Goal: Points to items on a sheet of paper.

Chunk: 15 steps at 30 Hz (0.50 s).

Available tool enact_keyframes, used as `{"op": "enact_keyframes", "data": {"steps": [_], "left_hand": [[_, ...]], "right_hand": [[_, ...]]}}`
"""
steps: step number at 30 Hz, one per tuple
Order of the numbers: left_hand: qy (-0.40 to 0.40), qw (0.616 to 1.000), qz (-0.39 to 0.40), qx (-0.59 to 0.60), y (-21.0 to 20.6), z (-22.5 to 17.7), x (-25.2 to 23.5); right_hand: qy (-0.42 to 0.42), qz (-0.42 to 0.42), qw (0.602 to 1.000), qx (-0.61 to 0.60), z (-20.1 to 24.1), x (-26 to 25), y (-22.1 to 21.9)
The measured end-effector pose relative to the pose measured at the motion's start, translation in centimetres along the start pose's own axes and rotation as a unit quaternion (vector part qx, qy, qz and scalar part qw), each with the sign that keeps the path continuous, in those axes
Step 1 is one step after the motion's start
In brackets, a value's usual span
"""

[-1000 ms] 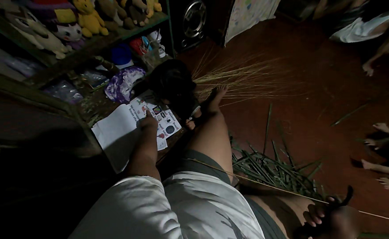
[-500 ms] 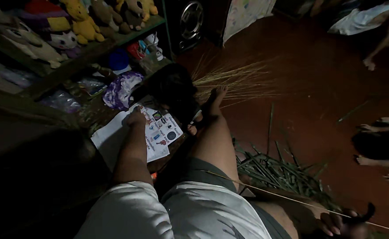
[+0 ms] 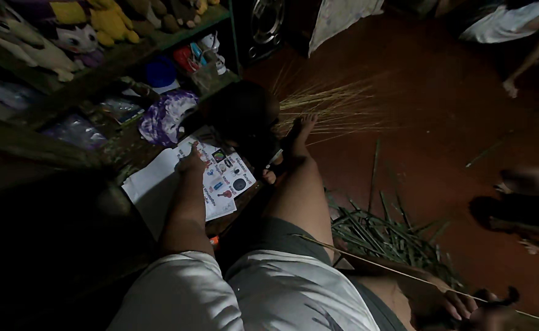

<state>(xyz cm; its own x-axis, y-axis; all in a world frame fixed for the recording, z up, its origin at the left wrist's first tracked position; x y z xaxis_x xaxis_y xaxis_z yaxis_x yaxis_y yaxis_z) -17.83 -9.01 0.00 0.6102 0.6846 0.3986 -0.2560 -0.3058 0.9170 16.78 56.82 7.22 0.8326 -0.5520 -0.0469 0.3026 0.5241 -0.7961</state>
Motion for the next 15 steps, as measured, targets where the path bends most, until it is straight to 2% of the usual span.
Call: {"op": "enact_keyframes", "data": {"steps": [11,15], "left_hand": [[-0.009,1.000,0.010,0.019,0.2,0.0,0.2],[-0.014,1.000,0.011,0.004,0.5,0.0,0.5]], "right_hand": [[0.002,0.007,1.000,0.001,0.0,0.1,-0.1],[-0.007,0.036,0.999,0.012,-0.1,-0.1,-0.1]]}}
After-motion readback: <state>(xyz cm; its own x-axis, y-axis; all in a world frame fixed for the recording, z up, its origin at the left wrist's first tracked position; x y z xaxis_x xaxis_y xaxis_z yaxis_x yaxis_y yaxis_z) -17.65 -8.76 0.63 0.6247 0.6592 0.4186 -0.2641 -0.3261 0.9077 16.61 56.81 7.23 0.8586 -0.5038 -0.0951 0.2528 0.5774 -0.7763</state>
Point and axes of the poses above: each hand's wrist, its own x-axis away from the middle knuckle, its own y-axis out of the back of the hand, z = x × y, the point moved 2 cm from there along -x, towards the middle knuckle, and after that the axes turned 10 degrees about y, right-handed, at the moved point
